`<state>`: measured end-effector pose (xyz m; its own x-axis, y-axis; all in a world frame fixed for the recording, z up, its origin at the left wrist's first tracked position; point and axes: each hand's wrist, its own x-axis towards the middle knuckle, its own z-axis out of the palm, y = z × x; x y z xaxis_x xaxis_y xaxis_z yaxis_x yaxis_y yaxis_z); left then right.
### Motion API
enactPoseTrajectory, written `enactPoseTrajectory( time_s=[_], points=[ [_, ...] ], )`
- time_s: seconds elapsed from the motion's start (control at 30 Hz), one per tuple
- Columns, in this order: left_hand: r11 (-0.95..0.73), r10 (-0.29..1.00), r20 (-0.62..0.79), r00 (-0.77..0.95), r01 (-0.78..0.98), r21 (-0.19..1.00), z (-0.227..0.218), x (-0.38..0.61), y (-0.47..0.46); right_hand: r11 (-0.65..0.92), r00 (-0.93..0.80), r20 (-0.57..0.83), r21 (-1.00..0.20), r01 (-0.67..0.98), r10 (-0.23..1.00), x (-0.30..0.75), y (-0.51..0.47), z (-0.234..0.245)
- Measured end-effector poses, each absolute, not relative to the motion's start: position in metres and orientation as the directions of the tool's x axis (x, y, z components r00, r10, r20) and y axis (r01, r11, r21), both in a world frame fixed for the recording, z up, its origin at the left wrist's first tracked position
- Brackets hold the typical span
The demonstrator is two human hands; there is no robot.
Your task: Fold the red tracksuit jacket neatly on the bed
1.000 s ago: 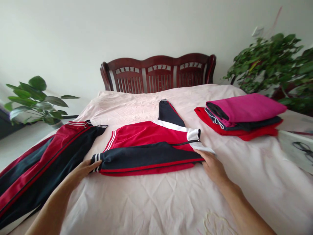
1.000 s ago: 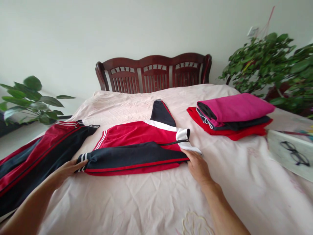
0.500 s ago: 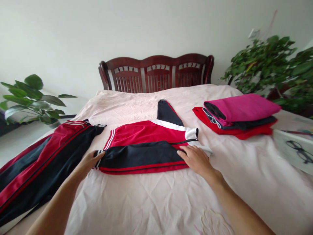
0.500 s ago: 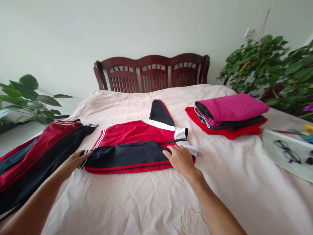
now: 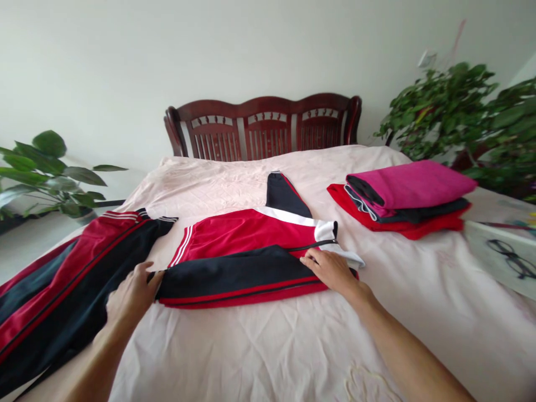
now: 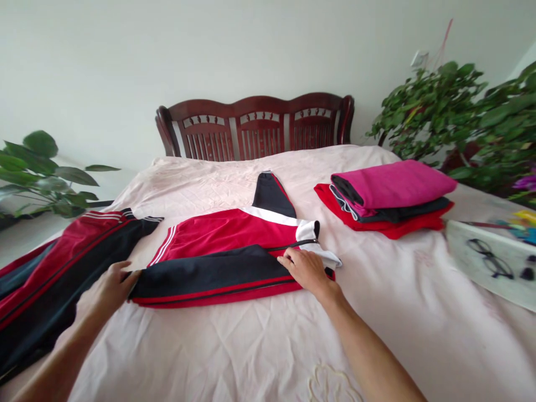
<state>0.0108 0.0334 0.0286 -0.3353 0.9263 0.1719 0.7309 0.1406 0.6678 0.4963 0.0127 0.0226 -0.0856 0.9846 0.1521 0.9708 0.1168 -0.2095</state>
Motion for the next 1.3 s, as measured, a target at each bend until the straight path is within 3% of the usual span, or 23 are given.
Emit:
enactPoseTrajectory(
  time_s=[0.1,0.2,0.37,0.53,0.67,0.73,0.93,1.17,1.3],
  points=[
    [-0.117,0.889,0.434,-0.148,0.842,0.527,0.037,0.05,0.023,0.145,-0.106,0.181,-0.213,0.966,0.978,0.486,0.015,0.02],
    [-0.362,0.885,0.446,0.133,0.8,0.479,0.021,0.076,0.023,0.143,-0.098,0.176,-0.265,0.954,0.979,0.482,0.016,0.021],
    [-0.336,0.898,0.411,0.159,0.85,0.405,-0.017,0.066,0.042,0.171,-0.128,0.133,-0.407,0.897,0.983,0.511,0.015,0.025],
    [-0.33,0.89,0.381,0.251,0.931,0.155,-0.02,0.056,0.044,0.196,-0.126,0.26,-0.267,0.943,0.957,0.529,0.016,0.009],
    [-0.235,0.926,0.281,0.253,0.967,-0.098,-0.01,0.066,0.037,0.174,-0.111,0.289,-0.202,0.964,0.951,0.529,0.021,-0.004],
    [-0.205,0.934,0.259,0.245,0.964,-0.17,-0.007,0.07,0.034,0.189,-0.129,0.305,-0.176,0.966,0.943,0.529,0.022,-0.007],
    [-0.178,0.939,0.255,0.231,0.96,-0.215,-0.006,0.073,0.033,0.16,-0.125,0.258,-0.119,0.98,0.958,0.528,0.024,-0.007],
    [-0.189,0.945,0.238,0.223,0.969,-0.157,-0.005,0.076,0.032,0.036,-0.041,-0.045,-0.115,0.993,0.998,0.517,0.031,0.031],
    [-0.191,0.962,0.173,0.213,0.972,-0.136,0.004,0.076,0.031,0.122,-0.12,0.023,-0.173,0.977,0.993,0.475,0.047,0.06]
  ],
)
